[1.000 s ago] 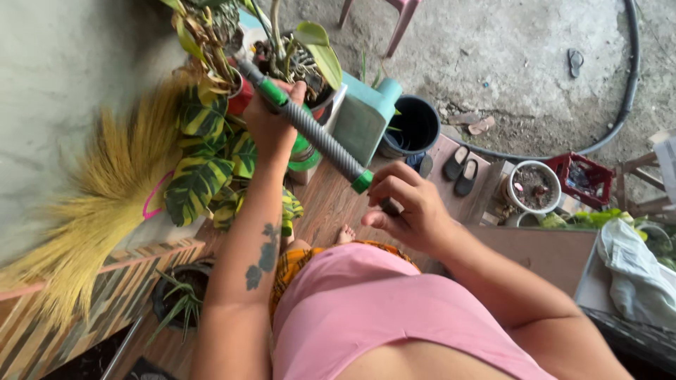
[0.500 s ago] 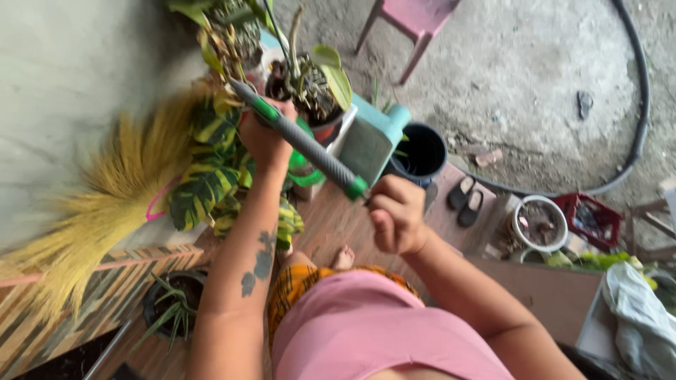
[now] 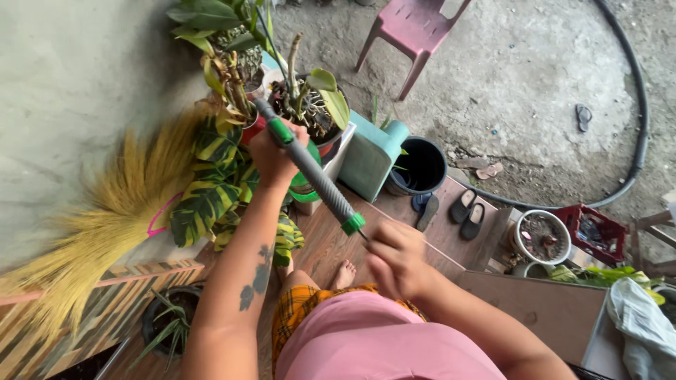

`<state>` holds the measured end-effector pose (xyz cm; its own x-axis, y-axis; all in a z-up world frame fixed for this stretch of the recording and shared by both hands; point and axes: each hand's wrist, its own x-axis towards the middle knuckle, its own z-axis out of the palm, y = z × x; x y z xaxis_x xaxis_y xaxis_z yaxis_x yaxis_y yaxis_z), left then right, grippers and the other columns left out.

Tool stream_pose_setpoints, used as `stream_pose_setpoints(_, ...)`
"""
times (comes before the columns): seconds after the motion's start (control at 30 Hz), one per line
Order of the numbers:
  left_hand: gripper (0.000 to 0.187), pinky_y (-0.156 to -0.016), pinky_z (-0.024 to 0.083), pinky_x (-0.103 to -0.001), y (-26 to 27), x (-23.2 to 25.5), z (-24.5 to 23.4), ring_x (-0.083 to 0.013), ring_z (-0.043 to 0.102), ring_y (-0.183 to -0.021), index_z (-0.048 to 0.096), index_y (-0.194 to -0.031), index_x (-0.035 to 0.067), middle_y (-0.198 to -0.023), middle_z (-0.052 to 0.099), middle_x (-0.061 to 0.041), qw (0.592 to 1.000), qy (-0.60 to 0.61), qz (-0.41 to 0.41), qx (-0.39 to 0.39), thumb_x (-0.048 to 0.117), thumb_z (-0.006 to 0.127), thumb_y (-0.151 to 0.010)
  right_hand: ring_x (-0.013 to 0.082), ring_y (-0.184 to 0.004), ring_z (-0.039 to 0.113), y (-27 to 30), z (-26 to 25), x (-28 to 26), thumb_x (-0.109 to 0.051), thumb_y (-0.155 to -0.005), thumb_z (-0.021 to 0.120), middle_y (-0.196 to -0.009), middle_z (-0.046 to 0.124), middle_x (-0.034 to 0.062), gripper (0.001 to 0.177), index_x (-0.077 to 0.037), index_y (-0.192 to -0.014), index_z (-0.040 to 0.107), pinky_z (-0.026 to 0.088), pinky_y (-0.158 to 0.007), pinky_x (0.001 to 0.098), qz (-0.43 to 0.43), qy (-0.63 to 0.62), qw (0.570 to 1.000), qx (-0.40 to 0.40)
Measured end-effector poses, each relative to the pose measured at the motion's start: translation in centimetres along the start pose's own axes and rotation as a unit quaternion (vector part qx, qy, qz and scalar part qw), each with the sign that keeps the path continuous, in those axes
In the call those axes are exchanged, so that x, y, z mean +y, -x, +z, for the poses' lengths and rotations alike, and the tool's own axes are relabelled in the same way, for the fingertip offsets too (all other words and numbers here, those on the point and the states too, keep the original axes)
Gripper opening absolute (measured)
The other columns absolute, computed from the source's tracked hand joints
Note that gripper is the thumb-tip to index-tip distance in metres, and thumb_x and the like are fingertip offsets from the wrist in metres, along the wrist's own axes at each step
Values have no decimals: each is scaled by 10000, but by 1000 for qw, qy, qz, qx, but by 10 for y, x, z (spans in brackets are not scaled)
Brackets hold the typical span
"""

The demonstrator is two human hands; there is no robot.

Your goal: The person waters several potted plants using a handheld pump sprayer, moving between different locations on a balcony and near a window.

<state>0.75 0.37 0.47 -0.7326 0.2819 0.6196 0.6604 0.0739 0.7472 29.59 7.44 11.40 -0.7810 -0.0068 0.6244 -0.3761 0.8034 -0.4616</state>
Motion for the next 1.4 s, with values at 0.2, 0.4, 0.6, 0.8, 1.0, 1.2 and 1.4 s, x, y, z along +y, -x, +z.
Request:
stream_pose_setpoints(0.2, 128, -670, 601, -353, -8, 0, 7, -241, 749, -661, 679, -794, 87, -712, 725, -71, 998, 18, -59, 31, 127, 801, -806, 276, -642, 529, -3, -1, 9, -175, -799, 572, -794, 534, 105, 143, -50, -732, 594, 421, -582, 408, -36, -2, 999, 9)
stream_pose_setpoints(0.4, 139, -672, 597, -367, -8, -4, 7, -258, 740, -678, 675, -820, 75, -727, 718, -86, 1000, -2, -5, 30, 142, 797, -824, 294, -635, 511, -1, -3, 9, -167, -831, 584, -797, 536, 113, 165, -36, -731, 603, 403, -578, 418, -18, 5, 1000, 10)
stream_pose_setpoints(0.6, 142, -627, 581, -382, -8, -4, 12, -287, 718, -636, 673, -794, 83, -689, 698, -95, 998, -45, -27, 41, 158, 794, -806, 265, -623, 518, -4, 8, 16, -168, -826, 591, -787, 543, 101, 165, -55, -707, 579, 407, -561, 401, -35, -14, 999, 13)
stream_pose_setpoints(0.8, 124, -632, 587, -391, -11, -5, 10, -293, 722, -646, 681, -779, 104, -700, 708, -89, 999, -42, 17, 9, 173, 777, -818, 272, -615, 492, 1, -10, 7, -151, -843, 540, -768, 535, 108, 182, -44, -701, 579, 382, -557, 415, -32, -26, 999, 15)
stream_pose_setpoints(1.0, 137, -617, 562, -407, -7, -7, 13, -320, 702, -649, 690, -752, 96, -705, 699, -111, 993, -111, -23, 35, 173, 771, -833, 289, -661, 519, 6, 17, 32, -190, -925, 545, -795, 546, 110, 242, -34, -752, 609, 400, -592, 418, -10, -19, 1000, 10)
stream_pose_setpoints(1.2, 240, -617, 581, -387, -25, 70, -15, -230, 711, -587, 676, -686, 119, -634, 696, -65, 995, -33, -92, 2, 299, 789, -799, 245, -966, 593, 9, 41, 107, -460, -1070, 543, -1059, 622, 91, 402, -66, -1014, 600, 456, -914, 393, 173, -377, 904, 105)
stream_pose_setpoints(1.4, 345, -660, 579, -373, -72, 159, -40, -240, 735, -662, 681, -867, 59, -700, 713, -102, 954, 21, -149, -258, 385, 797, -862, 341, -1414, 362, -22, 105, 83, -404, -677, 942, -1524, 350, 208, 1239, -27, -1555, 154, 311, -1168, 500, 199, -283, 936, 66)
